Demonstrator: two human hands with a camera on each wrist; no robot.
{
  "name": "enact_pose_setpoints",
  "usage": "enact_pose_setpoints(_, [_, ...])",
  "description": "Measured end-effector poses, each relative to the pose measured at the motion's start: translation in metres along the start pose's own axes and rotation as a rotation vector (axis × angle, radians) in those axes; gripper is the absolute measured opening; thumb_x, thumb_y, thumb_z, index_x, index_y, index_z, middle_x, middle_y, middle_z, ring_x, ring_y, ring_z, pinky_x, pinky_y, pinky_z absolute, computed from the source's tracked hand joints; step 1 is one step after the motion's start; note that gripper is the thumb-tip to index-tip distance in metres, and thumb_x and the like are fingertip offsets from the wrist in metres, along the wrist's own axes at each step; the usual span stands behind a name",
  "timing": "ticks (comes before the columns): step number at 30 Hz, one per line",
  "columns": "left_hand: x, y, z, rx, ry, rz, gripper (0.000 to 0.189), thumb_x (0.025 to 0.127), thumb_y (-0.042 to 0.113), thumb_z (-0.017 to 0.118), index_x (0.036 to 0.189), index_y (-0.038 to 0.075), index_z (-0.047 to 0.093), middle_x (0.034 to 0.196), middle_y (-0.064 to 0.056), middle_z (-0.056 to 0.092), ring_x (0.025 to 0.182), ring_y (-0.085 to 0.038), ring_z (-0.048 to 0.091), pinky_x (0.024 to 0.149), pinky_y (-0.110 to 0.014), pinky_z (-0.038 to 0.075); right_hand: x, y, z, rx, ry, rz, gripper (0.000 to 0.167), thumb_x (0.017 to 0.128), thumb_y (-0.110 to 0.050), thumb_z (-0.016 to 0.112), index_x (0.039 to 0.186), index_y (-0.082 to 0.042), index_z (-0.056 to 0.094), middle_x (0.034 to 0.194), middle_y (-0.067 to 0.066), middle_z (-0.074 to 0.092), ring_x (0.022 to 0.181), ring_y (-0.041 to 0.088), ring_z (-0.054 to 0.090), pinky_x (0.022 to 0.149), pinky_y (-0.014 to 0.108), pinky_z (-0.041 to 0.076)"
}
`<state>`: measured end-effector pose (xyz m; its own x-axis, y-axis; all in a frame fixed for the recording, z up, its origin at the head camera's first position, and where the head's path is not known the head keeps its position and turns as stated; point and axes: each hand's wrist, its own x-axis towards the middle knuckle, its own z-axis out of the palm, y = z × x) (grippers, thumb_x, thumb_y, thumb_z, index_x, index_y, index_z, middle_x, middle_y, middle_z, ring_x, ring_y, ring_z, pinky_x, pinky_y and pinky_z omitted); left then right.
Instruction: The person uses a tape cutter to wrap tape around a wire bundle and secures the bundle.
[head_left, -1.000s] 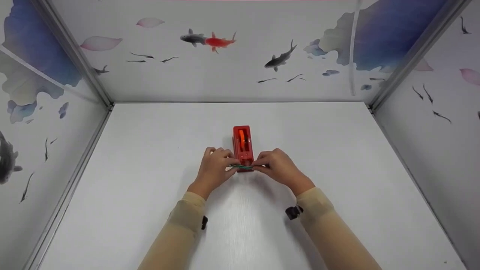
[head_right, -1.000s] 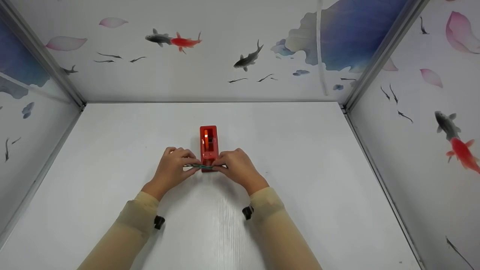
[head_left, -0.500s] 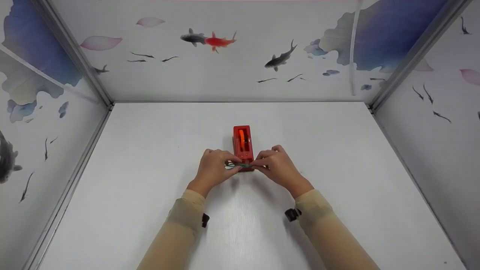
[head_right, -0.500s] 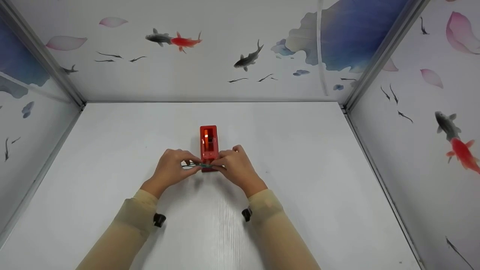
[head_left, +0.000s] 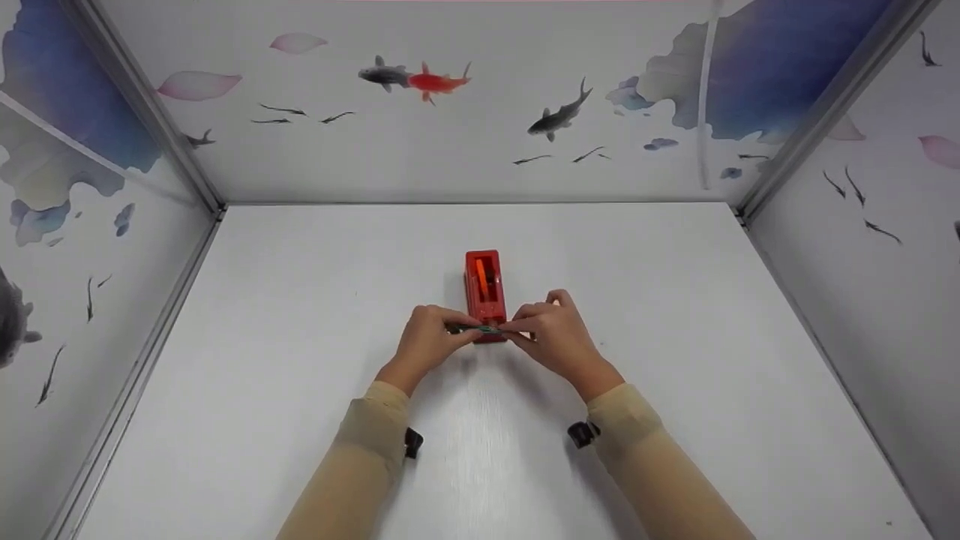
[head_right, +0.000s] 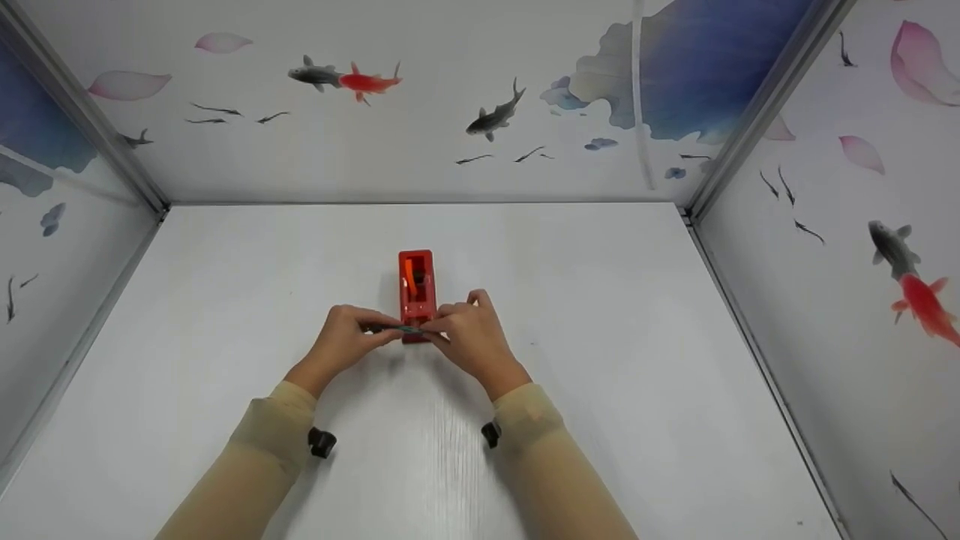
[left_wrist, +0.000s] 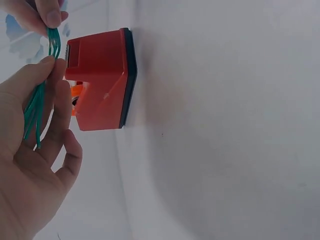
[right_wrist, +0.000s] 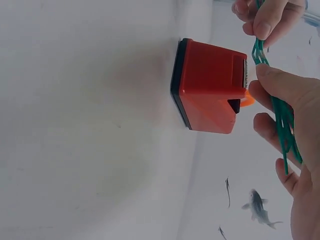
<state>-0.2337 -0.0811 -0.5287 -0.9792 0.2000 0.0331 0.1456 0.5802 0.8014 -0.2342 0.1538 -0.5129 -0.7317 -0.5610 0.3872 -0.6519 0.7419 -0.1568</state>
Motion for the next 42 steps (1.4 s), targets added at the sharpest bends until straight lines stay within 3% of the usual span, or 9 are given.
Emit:
enact_pose_setpoints(4, [-0.001,-0.001,-0.001,-0.047,0.007,0.012,0.012,0.091,0.022,0.081,0.102,0.024,0.085,0.098,0.005,0.08,0.091,-0.013,0.066,0.081,-0.033,0.057,0.003,-0.005,-0.004,0.08,-0.084,0.12,0.017,0.088,-0.026,0.084,0.105,-0.025,0.084,0.085,-0.007,0.079,0.069,0.007,0.064,0.091,0.041,0.047])
enact_pose_setpoints(8, [-0.003,-0.002,-0.002,-0.092,0.054,0.057,0.013,0.091,0.02,0.081,0.104,0.021,0.085,0.098,0.004,0.08,0.09,-0.015,0.069,0.082,-0.033,0.059,0.006,-0.008,-0.006,0.314,-0.183,0.302,0.015,0.092,-0.025,0.08,0.106,-0.02,0.083,0.09,-0.007,0.078,0.075,0.011,0.063,0.078,0.031,0.055])
enact_pose_setpoints(11, [-0.002,-0.004,-0.001,-0.107,0.091,0.109,0.014,0.09,0.017,0.081,0.104,0.016,0.084,0.096,0.002,0.08,0.09,-0.02,0.068,0.081,-0.033,0.059,0.008,-0.007,-0.005,0.504,-0.232,0.433,0.015,0.095,-0.024,0.076,0.108,-0.017,0.08,0.097,-0.003,0.077,0.081,0.016,0.065,0.074,0.03,0.057])
enact_pose_setpoints(14, [-0.001,-0.005,0.0,-0.127,0.103,0.139,0.014,0.09,0.016,0.082,0.103,0.016,0.084,0.095,0.002,0.079,0.09,-0.021,0.068,0.081,-0.032,0.059,0.009,-0.004,-0.004,0.636,-0.272,0.509,0.017,0.097,-0.025,0.074,0.11,-0.015,0.08,0.103,0.002,0.077,0.083,0.02,0.067,0.074,0.03,0.057])
enact_pose_setpoints(20, [-0.001,-0.007,0.002,-0.168,0.093,0.161,0.014,0.088,0.012,0.082,0.1,0.019,0.085,0.093,0.005,0.079,0.089,-0.012,0.07,0.084,-0.031,0.061,0.008,0.002,-0.002,0.719,-0.331,0.531,0.019,0.098,-0.026,0.073,0.111,-0.015,0.08,0.105,0.003,0.077,0.083,0.02,0.068,0.074,0.03,0.055])
enact_pose_setpoints(27, [0.001,-0.006,0.004,-0.129,0.166,0.265,0.016,0.087,0.006,0.082,0.102,0.01,0.084,0.093,0.0,0.079,0.088,-0.014,0.071,0.083,-0.032,0.062,0.009,0.004,0.0,0.938,-0.374,0.584,0.027,0.102,-0.024,0.067,0.119,-0.004,0.073,0.111,0.018,0.076,0.081,0.02,0.074,0.088,0.042,0.061])
enact_pose_setpoints(35, [-0.002,-0.008,0.008,-0.114,0.198,0.296,0.015,0.088,0.006,0.081,0.103,0.009,0.083,0.095,0.0,0.079,0.09,-0.014,0.072,0.086,-0.028,0.061,0.004,0.005,0.008,0.99,-0.3,0.637,0.021,0.102,-0.023,0.067,0.112,-0.007,0.077,0.104,0.024,0.077,0.068,0.015,0.065,0.078,0.039,0.054])
enact_pose_setpoints(42, [-0.002,-0.008,0.009,-0.114,0.207,0.292,0.017,0.088,0.008,0.082,0.103,0.014,0.082,0.098,0.002,0.078,0.092,-0.013,0.071,0.087,-0.028,0.06,0.008,0.005,0.008,0.957,-0.224,0.627,0.016,0.099,-0.021,0.072,0.108,-0.012,0.08,0.095,0.009,0.079,0.071,0.016,0.064,0.076,0.043,0.051])
